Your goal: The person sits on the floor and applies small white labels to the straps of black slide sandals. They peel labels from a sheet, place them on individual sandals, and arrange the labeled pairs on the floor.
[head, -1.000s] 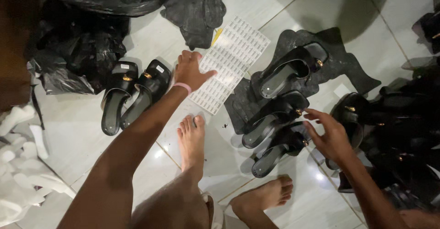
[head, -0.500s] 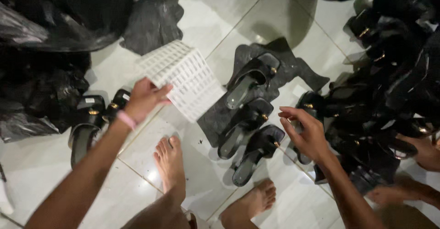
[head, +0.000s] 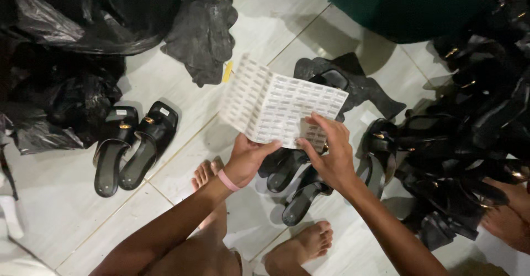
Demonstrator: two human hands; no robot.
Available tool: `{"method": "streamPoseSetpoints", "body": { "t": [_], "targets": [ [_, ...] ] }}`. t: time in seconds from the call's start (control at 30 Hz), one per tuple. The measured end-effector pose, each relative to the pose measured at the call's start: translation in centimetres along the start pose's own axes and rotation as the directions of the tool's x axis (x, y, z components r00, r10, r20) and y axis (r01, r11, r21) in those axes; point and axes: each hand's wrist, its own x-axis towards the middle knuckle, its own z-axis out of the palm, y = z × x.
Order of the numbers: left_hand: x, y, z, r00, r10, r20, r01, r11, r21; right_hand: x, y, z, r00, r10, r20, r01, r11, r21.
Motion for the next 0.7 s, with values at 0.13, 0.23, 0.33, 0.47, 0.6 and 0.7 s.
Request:
{"method": "streamPoseSetpoints", "body": {
  "t": [0.13, 0.23, 0.33, 0.47, 0.6, 0.7],
  "targets": [
    [0.1, 0.3, 0.7, 0.993, -0.103, 0.064, 0.110, 0.986, -0.122, -0.5, 0.8, 0.1, 0.995, -0.081, 0.054, 0.083, 0.996, -0.030],
    [0.4, 0.3, 1.0, 0.982, -0.170, 0.080, 0.180, 0.974, -0.141, -0.7, 1.2, -0.1, 0.987, -0.127, 0.094, 0.129, 0.991, -0.023],
    [0.8, 0.3, 1.2, 0.972, -0.215, 0.091, 0.224, 0.970, -0.099, -0.7, 1.4, -0.4, 0.984, -0.146, 0.105, 0.151, 0.988, -0.037],
    [1.0, 0.1, 1.5, 0.973, -0.201, 0.117, 0.209, 0.976, -0.059, -0.6, 1.4, -0.8, 0.982, -0.150, 0.113, 0.162, 0.982, -0.100],
    [1.1, -0.2, 1.6, 0.991, -0.064, 0.114, 0.051, 0.993, 0.107, -0.2, 1.4, -1.0, 0.961, -0.267, 0.076, 0.276, 0.949, -0.153],
    [1.1, -0.2, 1.5, 0.991, -0.093, 0.098, 0.078, 0.986, 0.146, 0.0, 1.4, -1.2, 0.957, -0.268, 0.115, 0.285, 0.942, -0.176]
  ]
}}
